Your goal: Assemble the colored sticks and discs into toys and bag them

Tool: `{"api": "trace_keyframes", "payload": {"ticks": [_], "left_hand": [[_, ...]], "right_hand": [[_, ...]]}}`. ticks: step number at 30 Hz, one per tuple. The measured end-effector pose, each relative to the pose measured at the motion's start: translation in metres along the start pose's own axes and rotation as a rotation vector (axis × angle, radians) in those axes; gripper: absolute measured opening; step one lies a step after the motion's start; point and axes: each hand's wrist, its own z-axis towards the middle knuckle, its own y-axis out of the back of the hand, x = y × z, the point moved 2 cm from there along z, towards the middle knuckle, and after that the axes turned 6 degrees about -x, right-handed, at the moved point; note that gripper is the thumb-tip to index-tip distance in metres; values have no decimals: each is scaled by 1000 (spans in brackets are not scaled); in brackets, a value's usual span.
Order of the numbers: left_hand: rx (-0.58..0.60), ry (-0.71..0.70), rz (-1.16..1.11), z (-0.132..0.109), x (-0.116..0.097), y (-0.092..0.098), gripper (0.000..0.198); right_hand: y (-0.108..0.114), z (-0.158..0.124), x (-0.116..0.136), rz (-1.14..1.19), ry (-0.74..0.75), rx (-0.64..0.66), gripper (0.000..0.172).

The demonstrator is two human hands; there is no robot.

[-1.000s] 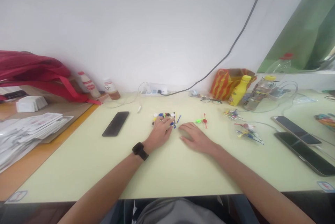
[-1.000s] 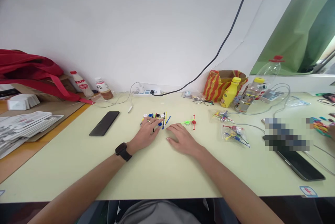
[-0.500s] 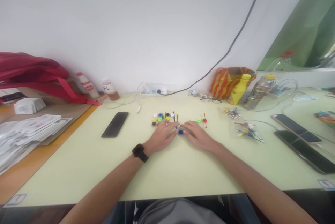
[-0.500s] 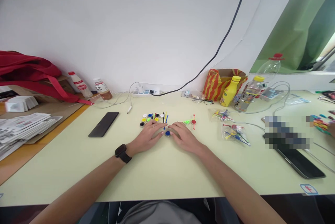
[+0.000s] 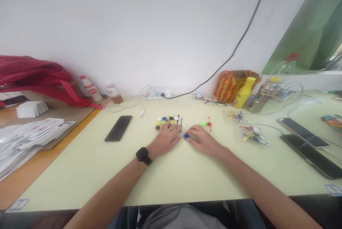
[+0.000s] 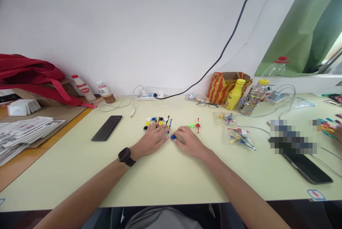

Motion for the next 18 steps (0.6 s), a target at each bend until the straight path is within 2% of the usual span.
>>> {"api": "trace_keyframes", "payload": {"ticks": [11, 18], "left_hand": [[-76, -1, -104, 3, 1, 1, 23], [-38, 11, -126, 2, 4, -4, 26]], "right_hand": [[4, 0, 4, 1, 13, 30, 11], [6, -1, 3, 5, -9, 41, 11]]}}
